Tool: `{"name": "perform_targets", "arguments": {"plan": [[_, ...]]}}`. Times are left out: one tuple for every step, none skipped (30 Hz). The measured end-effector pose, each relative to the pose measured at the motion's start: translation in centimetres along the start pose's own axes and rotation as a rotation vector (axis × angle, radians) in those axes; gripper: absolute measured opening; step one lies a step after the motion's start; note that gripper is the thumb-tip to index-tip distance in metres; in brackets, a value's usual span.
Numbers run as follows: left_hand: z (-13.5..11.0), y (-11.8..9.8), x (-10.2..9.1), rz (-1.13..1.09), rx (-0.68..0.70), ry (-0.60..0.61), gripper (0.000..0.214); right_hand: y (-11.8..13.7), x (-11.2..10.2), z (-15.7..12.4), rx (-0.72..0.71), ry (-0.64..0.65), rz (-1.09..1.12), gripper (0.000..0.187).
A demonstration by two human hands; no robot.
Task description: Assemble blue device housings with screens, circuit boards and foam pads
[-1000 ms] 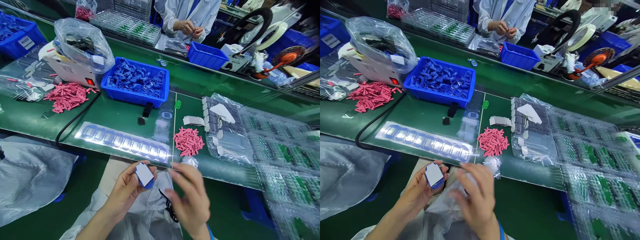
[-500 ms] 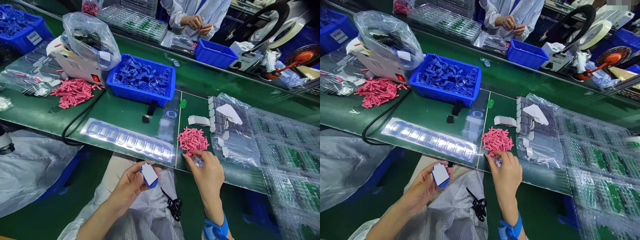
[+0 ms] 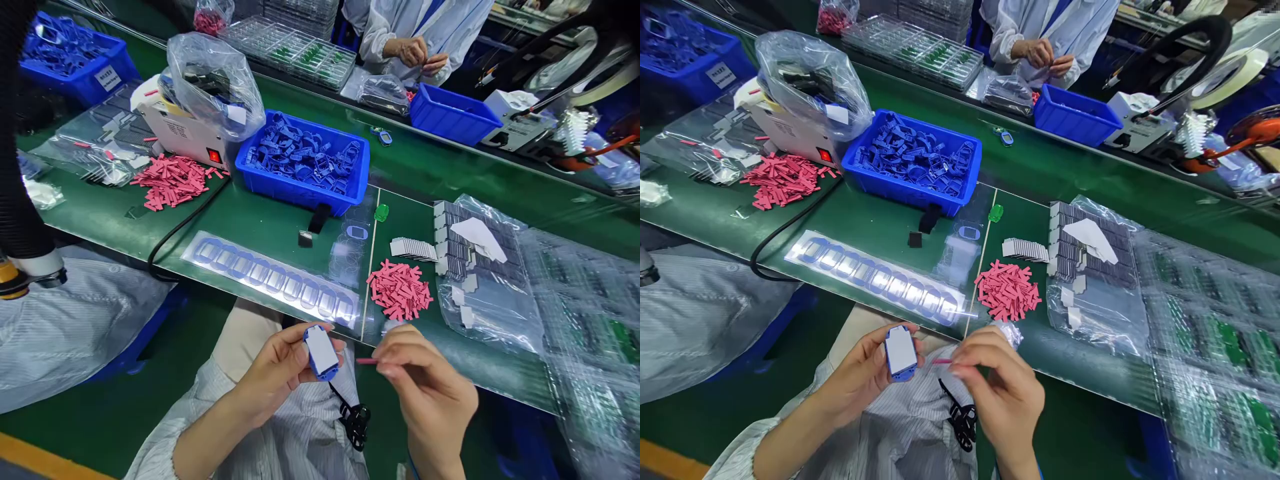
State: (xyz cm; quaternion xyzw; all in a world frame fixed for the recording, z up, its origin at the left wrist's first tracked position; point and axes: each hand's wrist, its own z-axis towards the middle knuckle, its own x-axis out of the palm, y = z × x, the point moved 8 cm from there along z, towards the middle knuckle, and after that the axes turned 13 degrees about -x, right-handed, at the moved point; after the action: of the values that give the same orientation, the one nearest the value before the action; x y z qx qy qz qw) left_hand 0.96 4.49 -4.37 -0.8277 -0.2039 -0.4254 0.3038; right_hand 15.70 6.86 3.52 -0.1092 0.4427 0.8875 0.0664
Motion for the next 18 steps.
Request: {"name": "perform_targets", "arguments": {"plan": [[0.0,0.0,0.4,-0.002,0.003,0.019,0.035,0.6,0.8,0.1,-0.02,0.039,0.042,0.009],[-0.1,-0.1,0.8,-0.002,0.006,0.037,0.035,0.9,1.4,0.2,-0.03,0.068,0.059,0.009],[-0.1,-0.1,1.1,-0.003,0.007,0.05,0.035,1.0,1.8,0.3,-0.033,0.088,0.059,0.008],[-0.2,-0.1,1.3,-0.003,0.006,0.06,0.034,1.1,2.0,0.3,-0.037,0.1,0.053,0.007],[-0.3,-0.1,1.4,-0.006,0.003,0.064,0.034,1.1,2.1,0.4,-0.04,0.103,0.045,0.007],[-0.4,-0.1,1.5,-0.01,-0.001,0.064,0.034,1.0,2.1,0.4,-0.041,0.102,0.036,0.006],[-0.5,0.0,1.5,-0.013,-0.006,0.059,0.034,1.0,2.0,0.4,-0.042,0.1,0.026,0.006],[-0.5,0.1,1.5,-0.015,-0.014,0.053,0.034,0.9,1.9,0.3,-0.043,0.098,0.018,0.006],[-0.6,0.2,1.4,-0.016,-0.021,0.048,0.034,0.9,1.8,0.3,-0.042,0.097,0.011,0.007],[-0.6,0.3,1.5,-0.016,-0.025,0.046,0.034,0.9,1.7,0.3,-0.038,0.099,0.007,0.007],[-0.7,0.4,1.4,-0.016,-0.03,0.044,0.034,0.9,1.6,0.2,-0.04,0.104,0.003,0.007],[-0.7,0.4,1.5,-0.016,-0.034,0.044,0.034,1.0,1.6,0.2,-0.045,0.11,-0.002,0.007],[-0.7,0.5,1.5,-0.017,-0.037,0.044,0.034,1.1,1.6,0.1,-0.055,0.118,-0.006,0.007],[-0.6,0.6,1.5,-0.019,-0.04,0.043,0.034,1.2,1.7,0.0,-0.067,0.126,-0.011,0.007],[-0.6,0.6,1.5,-0.022,-0.042,0.04,0.034,1.3,1.8,0.0,-0.085,0.133,-0.017,0.007],[-0.6,0.7,1.5,-0.025,-0.045,0.039,0.034,1.5,1.9,-0.1,-0.103,0.135,-0.024,0.006],[-0.5,0.7,1.5,-0.03,-0.046,0.04,0.034,1.7,2.0,-0.1,-0.126,0.137,-0.033,0.005],[-0.5,0.7,1.6,-0.039,-0.042,0.042,0.033,1.9,2.0,-0.2,-0.151,0.135,-0.044,0.005]]}}
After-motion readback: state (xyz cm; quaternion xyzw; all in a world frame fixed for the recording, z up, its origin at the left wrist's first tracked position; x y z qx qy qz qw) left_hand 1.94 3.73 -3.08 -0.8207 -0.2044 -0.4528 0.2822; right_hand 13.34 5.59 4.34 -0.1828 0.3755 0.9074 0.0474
